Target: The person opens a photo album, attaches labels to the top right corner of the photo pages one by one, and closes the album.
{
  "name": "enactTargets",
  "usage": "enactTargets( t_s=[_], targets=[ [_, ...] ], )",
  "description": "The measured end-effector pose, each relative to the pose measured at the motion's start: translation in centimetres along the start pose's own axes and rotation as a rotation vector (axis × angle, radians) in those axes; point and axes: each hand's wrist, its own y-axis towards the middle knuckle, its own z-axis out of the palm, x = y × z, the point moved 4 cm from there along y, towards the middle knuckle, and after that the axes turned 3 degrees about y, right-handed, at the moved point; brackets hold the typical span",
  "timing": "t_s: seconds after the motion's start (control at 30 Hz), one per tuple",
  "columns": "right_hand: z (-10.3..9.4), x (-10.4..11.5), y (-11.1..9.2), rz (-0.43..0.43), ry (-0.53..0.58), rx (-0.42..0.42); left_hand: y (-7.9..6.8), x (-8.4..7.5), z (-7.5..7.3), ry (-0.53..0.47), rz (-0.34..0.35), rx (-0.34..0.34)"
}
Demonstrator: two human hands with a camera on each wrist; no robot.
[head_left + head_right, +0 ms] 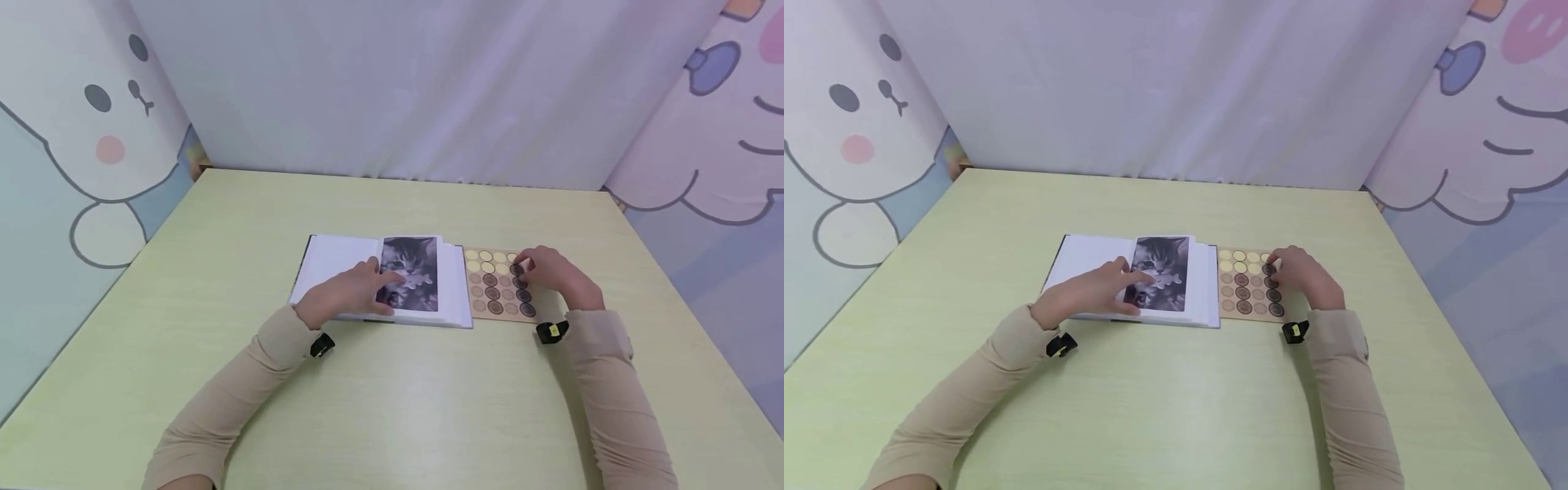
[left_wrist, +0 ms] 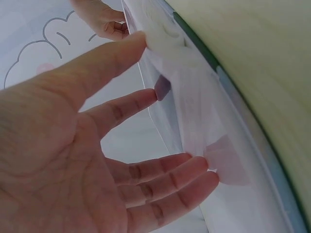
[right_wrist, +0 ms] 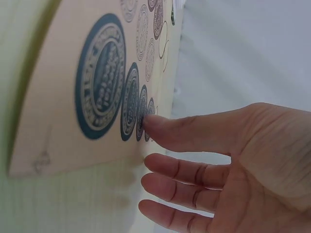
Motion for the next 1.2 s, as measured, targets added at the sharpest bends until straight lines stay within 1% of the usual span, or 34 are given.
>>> enactTargets(
  t_s=[0.17, 0.43, 0.57, 0.97, 1.2],
  targets=[
    [0.0, -0.03, -0.03, -0.002, 0.005, -0.006, 0.11, 0.01, 0.02, 0.002, -0.002, 0.008],
    [-0.07, 0.09, 0.06, -0.008, 0.012, -0.018, -0.15, -0.22, -0.37, 0.003, -0.006, 0.011],
    [-0.01, -0.05, 0.17, -0.018, 0.011, -0.029, -0.19, -0.23, -0.36, 0.004, -0.011, 0.012],
    [0.07, -0.37, 0.25, -0.004, 0.031, -0.029, -0.03, -0.23, -0.14, 0.021, -0.006, 0.01],
    [0.12, -0.42, 0.49, -0.018, 0.038, -0.031, -0.12, -0.22, -0.22, 0.012, -0.011, 0.012]
  ],
)
